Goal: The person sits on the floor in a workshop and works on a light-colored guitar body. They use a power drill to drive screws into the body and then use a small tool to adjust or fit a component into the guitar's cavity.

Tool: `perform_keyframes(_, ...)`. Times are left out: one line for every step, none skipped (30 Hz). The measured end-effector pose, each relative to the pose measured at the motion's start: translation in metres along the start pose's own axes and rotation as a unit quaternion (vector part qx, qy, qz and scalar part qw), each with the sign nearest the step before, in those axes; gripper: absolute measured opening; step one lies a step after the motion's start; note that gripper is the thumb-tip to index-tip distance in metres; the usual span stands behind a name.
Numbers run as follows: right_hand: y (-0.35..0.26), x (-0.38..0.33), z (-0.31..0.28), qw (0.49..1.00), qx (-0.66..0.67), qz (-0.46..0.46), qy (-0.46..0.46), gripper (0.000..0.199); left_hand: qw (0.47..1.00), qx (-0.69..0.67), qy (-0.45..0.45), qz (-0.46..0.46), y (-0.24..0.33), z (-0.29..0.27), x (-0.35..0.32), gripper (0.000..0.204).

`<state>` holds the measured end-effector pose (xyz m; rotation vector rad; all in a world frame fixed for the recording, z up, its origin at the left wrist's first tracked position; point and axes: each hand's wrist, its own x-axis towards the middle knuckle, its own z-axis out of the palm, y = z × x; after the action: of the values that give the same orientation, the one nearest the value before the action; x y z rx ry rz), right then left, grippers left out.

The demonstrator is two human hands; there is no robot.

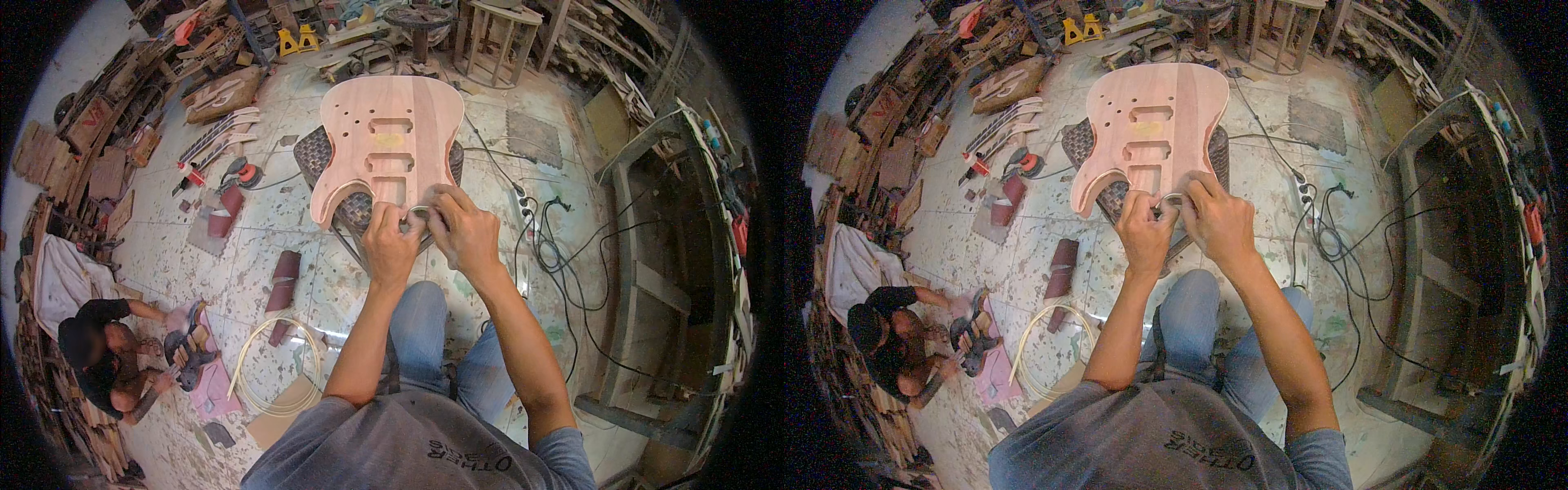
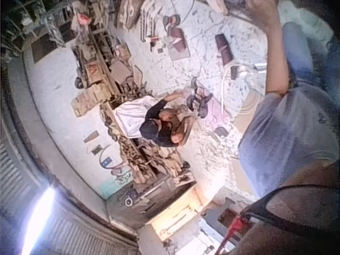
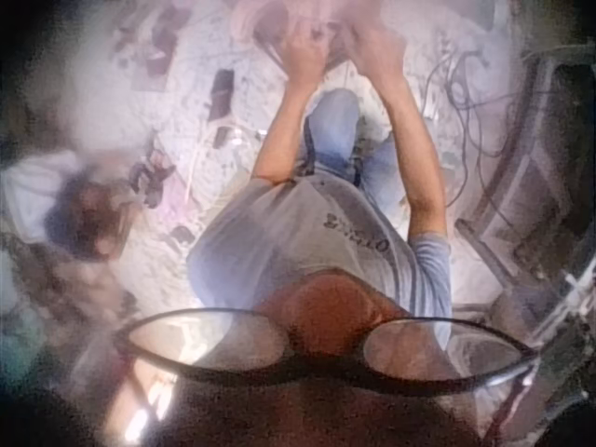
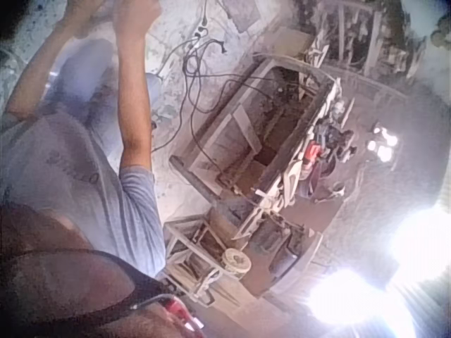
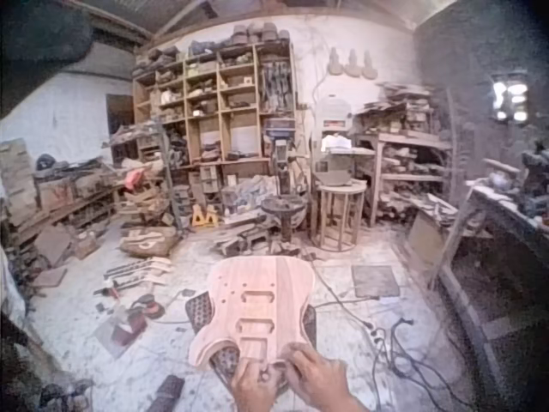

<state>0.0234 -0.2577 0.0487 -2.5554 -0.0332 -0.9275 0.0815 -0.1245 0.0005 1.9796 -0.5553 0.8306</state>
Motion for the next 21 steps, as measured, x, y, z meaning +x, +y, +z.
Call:
perform_keyframes(0.0,0.0,0.0,1.0,-0.002,-0.001,-0.006,0.017,1.0,0.002,0.002,0.003,0.0,0.0,0.0,0.013)
perform_keyframes(0.0,0.0,0.0,1.0,0.001,0.002,-0.003,0.017,1.0,0.004,0.003,0.003,0.0,0.0,0.0,0.013)
perform_keyframes(0.0,0.0,0.0,1.0,0.005,0.004,-0.001,0.017,1.0,0.006,0.004,0.003,0.0,0.0,0.0,0.013)
perform_keyframes(0.0,0.0,0.001,1.0,0.009,0.007,0.002,0.018,1.0,0.008,0.004,0.002,0.0,0.0,0.001,0.013)
perform_keyframes(0.0,0.001,0.001,1.0,0.025,0.008,-0.002,0.018,1.0,0.007,0.004,0.002,0.0,0.0,0.0,0.013)
perform_keyframes(0.0,0.001,0.002,0.999,0.04,0.01,-0.005,0.018,1.0,0.005,0.004,0.002,0.0,0.0,0.0,0.013)
perform_keyframes(0.0,0.002,0.002,0.998,0.058,0.009,-0.006,0.018,1.0,0.001,0.006,0.003,0.0,0.001,0.0,0.013)
perform_keyframes(0.001,0.004,0.003,0.998,0.06,-0.003,-0.006,0.019,1.0,0.001,0.004,0.004,0.0,0.001,0.0,0.013)
perform_keyframes(0.002,0.007,0.004,0.998,0.065,-0.018,-0.004,0.02,1.0,-0.001,0.004,0.004,0.0,0.001,0.0,0.013)
perform_keyframes(0.004,0.009,0.004,0.997,0.069,-0.032,-0.003,0.021,1.0,-0.006,0.006,0.006,-0.001,0.001,0.0,0.013)
perform_keyframes(0.005,0.011,0.005,0.997,0.075,-0.024,-0.009,0.023,1.0,0.0,0.003,0.005,-0.001,0.001,-0.001,0.013)
perform_keyframes(0.007,0.013,0.004,0.996,0.081,-0.015,-0.016,0.025,1.0,0.003,0.001,0.005,-0.002,0.001,-0.001,0.013)
perform_keyframes(0.008,0.015,0.004,0.996,0.088,-0.012,-0.02,0.027,1.0,0.006,0.0,0.005,-0.003,0.001,-0.001,0.014)
perform_keyframes(0.011,0.017,0.003,0.995,0.091,-0.006,-0.043,0.029,1.0,0.003,0.001,0.007,-0.003,0.001,-0.001,0.014)
perform_keyframes(0.014,0.018,0.002,0.993,0.095,-0.006,-0.063,0.032,1.0,0.0,0.001,0.009,-0.004,0.001,-0.002,0.014)
perform_keyframes(0.017,0.019,0.0,0.992,0.098,-0.005,-0.084,0.035,1.0,-0.003,0.001,0.01,-0.004,0.001,-0.002,0.014)
perform_keyframes(0.02,0.019,-0.002,0.992,0.089,-0.022,-0.083,0.036,1.0,-0.004,0.002,0.011,-0.005,0.001,-0.002,0.014)
perform_keyframes(0.022,0.019,-0.003,0.993,0.08,-0.039,-0.082,0.038,1.0,-0.005,0.003,0.012,-0.005,0.002,-0.002,0.014)
perform_keyframes(0.023,0.019,-0.004,0.993,0.071,-0.056,-0.081,0.04,1.0,-0.007,0.004,0.013,-0.005,0.002,-0.002,0.015)
perform_keyframes(0.024,0.019,-0.004,0.992,0.075,-0.049,-0.085,0.04,1.0,-0.005,0.006,0.015,-0.005,0.003,-0.002,0.015)
perform_keyframes(0.024,0.02,-0.002,0.992,0.079,-0.041,-0.09,0.041,1.0,-0.002,0.009,0.015,-0.005,0.003,-0.003,0.015)
